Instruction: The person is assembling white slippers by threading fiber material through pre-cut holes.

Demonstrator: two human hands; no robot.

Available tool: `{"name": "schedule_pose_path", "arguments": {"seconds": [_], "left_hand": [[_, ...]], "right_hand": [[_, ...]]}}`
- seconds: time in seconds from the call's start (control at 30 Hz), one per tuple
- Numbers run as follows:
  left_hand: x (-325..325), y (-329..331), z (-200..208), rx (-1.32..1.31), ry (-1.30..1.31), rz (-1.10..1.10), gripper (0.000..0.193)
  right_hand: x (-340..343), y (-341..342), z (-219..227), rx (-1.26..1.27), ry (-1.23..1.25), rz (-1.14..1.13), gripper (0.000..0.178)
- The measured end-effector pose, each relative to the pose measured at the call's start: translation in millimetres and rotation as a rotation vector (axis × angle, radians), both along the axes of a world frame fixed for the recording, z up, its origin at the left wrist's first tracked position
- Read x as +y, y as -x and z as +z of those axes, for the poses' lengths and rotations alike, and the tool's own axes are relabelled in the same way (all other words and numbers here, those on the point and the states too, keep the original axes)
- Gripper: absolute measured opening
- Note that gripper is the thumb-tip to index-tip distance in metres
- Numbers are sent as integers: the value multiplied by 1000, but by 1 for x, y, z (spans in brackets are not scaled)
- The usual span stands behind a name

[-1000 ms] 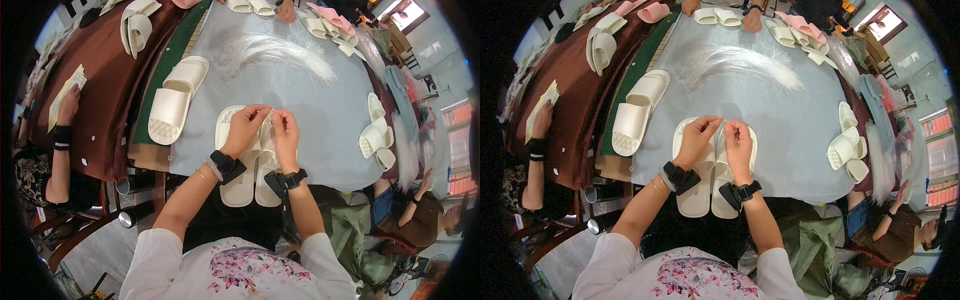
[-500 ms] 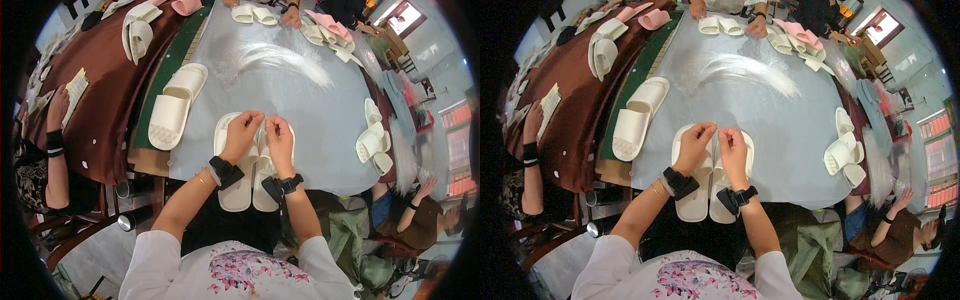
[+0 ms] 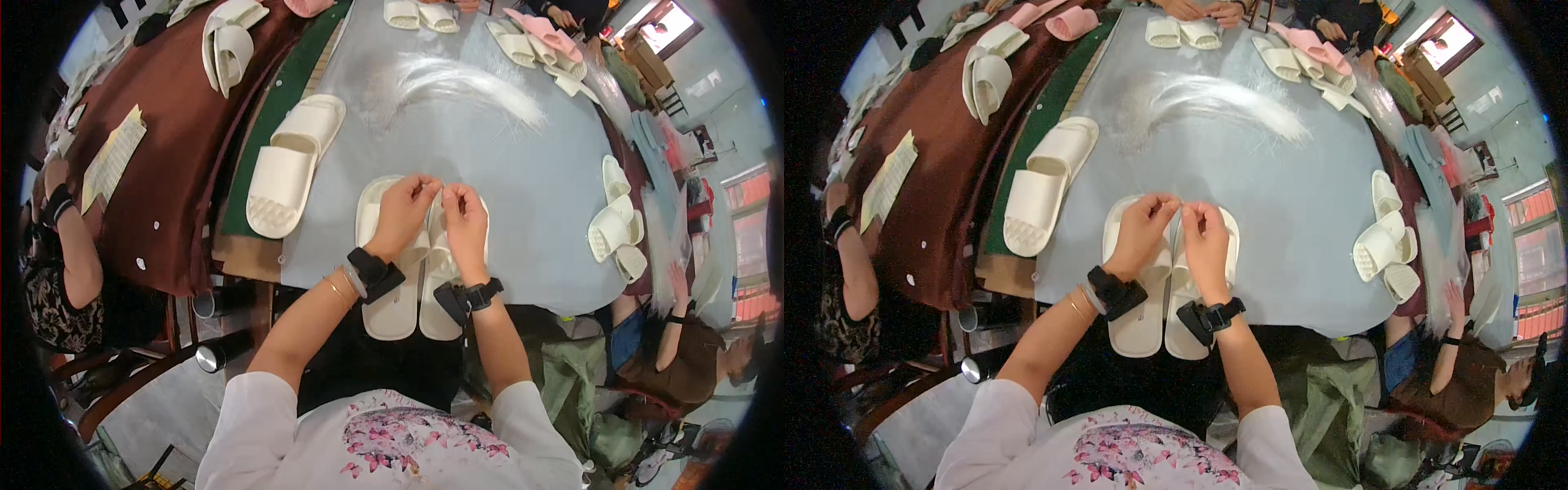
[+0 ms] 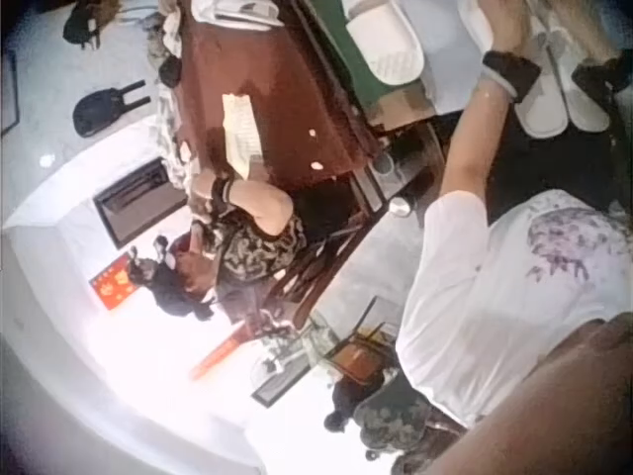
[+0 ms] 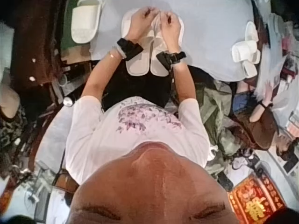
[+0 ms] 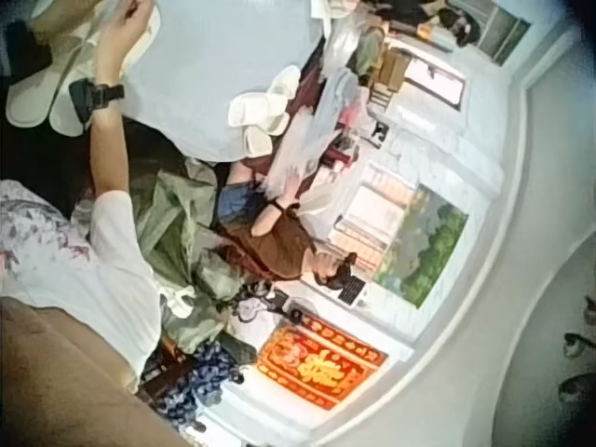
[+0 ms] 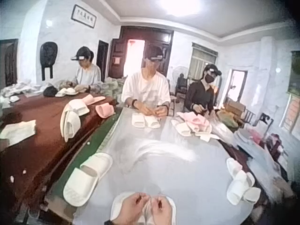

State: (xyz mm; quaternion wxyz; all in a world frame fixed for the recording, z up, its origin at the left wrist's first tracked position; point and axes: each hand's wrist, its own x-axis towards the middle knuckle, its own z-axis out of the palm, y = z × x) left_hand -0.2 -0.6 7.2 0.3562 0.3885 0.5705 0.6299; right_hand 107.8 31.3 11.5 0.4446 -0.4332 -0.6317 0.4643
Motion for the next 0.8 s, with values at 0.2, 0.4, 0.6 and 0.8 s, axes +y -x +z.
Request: {"name": "schedule_pose_path", "arguments": {"seconds": [0.2, 0.4, 0.6, 0.8], "left_hand": [[-1, -1, -5, -60, -8, 66, 18], [-2, 0, 0, 10, -29, -12, 17], [0, -2, -10, -73, -14, 51, 16], [-1, -2, -3, -75, -30, 106, 17]], "right_hand": [[-2, 1, -9, 1, -6, 50, 13], [-1, 1, 0, 70, 51, 38, 15], [0, -1, -6, 8, 30, 26, 15], [-2, 1, -3, 6, 12, 70, 12]]}}
